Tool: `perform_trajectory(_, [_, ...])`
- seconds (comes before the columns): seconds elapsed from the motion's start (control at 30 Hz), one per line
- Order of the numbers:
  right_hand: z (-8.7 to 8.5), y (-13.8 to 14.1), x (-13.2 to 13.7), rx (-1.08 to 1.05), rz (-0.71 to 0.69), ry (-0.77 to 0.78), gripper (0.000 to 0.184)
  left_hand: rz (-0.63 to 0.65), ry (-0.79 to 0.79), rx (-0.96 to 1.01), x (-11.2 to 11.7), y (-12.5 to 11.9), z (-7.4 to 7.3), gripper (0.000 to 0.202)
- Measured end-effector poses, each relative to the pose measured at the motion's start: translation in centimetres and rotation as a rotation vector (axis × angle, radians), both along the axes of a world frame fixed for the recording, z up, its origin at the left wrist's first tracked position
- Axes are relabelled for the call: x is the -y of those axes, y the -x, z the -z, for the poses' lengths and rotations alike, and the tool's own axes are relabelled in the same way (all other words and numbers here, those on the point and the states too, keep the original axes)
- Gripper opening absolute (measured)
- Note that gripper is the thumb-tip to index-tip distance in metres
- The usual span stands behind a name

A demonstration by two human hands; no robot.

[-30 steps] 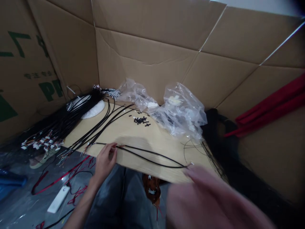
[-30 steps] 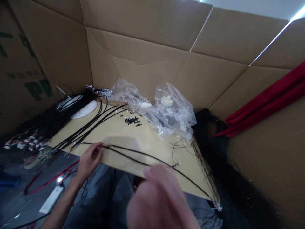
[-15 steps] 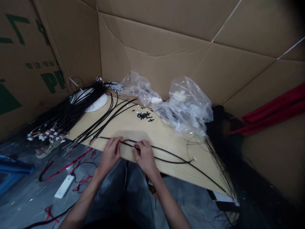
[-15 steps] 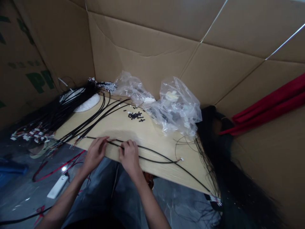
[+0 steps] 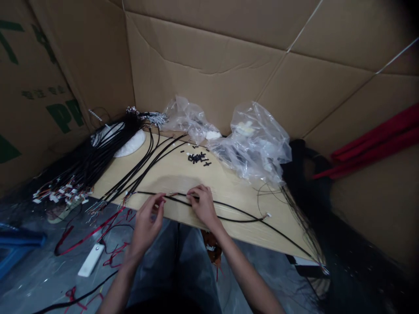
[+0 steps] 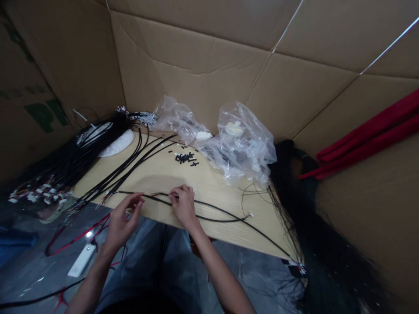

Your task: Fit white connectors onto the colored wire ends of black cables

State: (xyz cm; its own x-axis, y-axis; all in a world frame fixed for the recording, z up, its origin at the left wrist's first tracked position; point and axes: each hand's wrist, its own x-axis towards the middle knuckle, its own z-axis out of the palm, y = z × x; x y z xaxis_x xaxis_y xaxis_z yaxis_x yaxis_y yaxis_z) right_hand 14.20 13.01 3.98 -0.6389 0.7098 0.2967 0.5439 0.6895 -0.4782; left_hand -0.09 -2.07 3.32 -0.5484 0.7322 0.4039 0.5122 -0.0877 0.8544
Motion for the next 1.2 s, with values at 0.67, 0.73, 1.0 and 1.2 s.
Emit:
perform_trajectory(0.67, [-4.5, -2.5, 1.4, -0.141, -0.356, 0.190, 0.021, 0.168, -0.041, -0.050, -2.8, -0.4, -1.5, 0.024])
perform_trajectory(0.73, [-4.5, -2.5, 0.9, -0.106, -0.369, 0.214, 0.021, 0.200, -0.011, -0.095, -2.8, 0.2, -0.8, 0.022])
perform_trajectory(1.0, [-3.4, 1.7, -9.9, 0.021, -0.005, 0.283, 0.028, 0.188, -0.019, -0.287, -3.5, 0.9, 2.0, 0.023])
perform_trajectory(1.2, [-2.1, 6.0, -13.1, 0.080, 0.244, 0.316, 0.031, 0.146, -0.110, -0.309, -2.8, -0.3, 1.9, 0.024])
